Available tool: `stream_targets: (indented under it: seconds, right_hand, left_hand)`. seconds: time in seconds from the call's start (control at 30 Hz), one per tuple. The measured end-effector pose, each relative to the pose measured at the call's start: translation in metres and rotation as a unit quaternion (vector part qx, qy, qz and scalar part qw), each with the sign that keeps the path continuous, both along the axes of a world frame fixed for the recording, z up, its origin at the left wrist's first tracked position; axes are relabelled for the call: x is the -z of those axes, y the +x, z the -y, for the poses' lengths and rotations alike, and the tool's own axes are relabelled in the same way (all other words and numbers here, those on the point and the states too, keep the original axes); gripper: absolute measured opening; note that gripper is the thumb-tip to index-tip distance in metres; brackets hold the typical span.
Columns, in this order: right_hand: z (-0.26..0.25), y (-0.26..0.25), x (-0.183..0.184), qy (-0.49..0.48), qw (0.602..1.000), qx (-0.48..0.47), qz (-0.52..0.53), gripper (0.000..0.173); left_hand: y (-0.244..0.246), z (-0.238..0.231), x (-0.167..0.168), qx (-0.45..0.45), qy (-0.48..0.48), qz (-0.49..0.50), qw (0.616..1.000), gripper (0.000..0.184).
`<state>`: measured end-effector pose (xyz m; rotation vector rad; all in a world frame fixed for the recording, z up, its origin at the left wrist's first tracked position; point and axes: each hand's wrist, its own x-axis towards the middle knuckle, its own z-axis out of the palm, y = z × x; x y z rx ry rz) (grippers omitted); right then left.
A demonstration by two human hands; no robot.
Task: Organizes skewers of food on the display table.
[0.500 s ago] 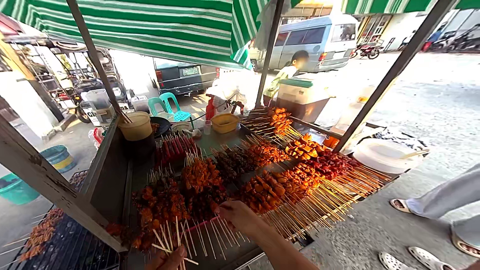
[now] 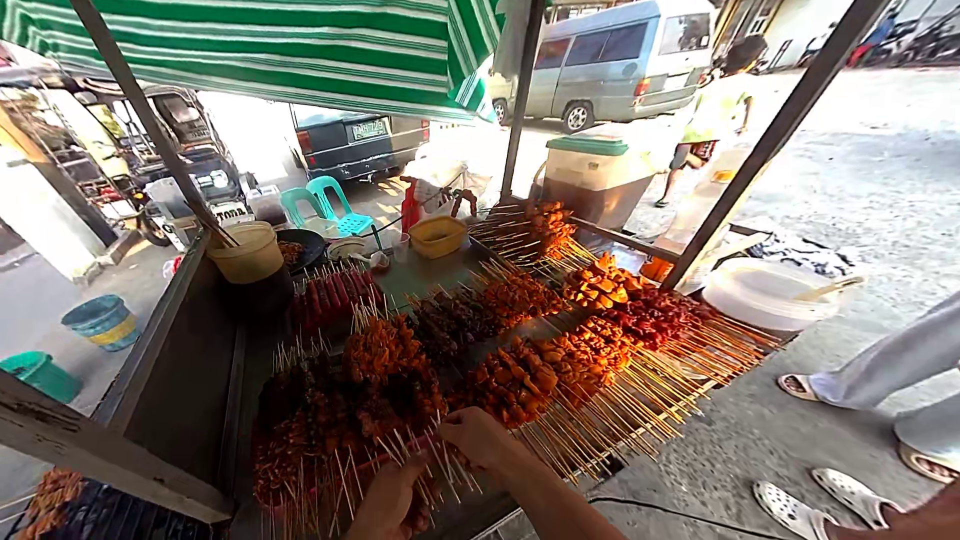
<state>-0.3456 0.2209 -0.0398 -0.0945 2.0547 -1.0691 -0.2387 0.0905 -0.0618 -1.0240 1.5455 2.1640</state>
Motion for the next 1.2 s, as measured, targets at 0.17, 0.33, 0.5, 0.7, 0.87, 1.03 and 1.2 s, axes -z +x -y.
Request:
stream_targets:
  seconds: [0.17, 0.33, 0.5, 0.7, 0.87, 1.03, 1.2]
  right_hand:
    - [-0.034, -0.016, -0.004, 0.045, 0.995, -0.026, -0.086, 0.028]
    - [-0.025, -0.012, -0.007, 0.254, 0.941, -0.134, -0.179, 0.034]
    - [-0.011, -0.005, 0.008, 0.314, 0.915, -0.187, -0.170, 0.033]
    - [-0.014, -0.005, -0.006, 0.291, 0.918, -0.167, -0.210, 0.034]
    - [0.003, 0.016, 0.004, 0.291, 0.926, -0.206, -0.127, 0.031]
    - [0.002, 0.015, 0.002, 0.294, 0.927, -0.184, -0.142, 0.032]
    - [-0.001, 0.008, -0.006, 0.297, 0.926, -0.172, -0.157, 0.032]
  left_hand:
    - [0.006, -0.005, -0.001, -0.079, 0.014, -0.003, 0.997, 0.021]
    - [0.013, -0.006, -0.007, -0.133, 0.093, 0.012, 0.987, 0.017]
    - [0.014, -0.002, -0.011, -0.140, 0.132, -0.003, 0.981, 0.020]
    - [0.021, 0.000, -0.021, -0.168, 0.157, -0.080, 0.970, 0.022]
    - [0.020, 0.001, -0.022, -0.172, 0.132, -0.087, 0.972, 0.018]
    - [0.018, 0.009, -0.022, -0.119, 0.085, -0.067, 0.987, 0.020]
    - [-0.006, 0.000, -0.028, -0.064, 0.065, -0.048, 0.995, 0.020]
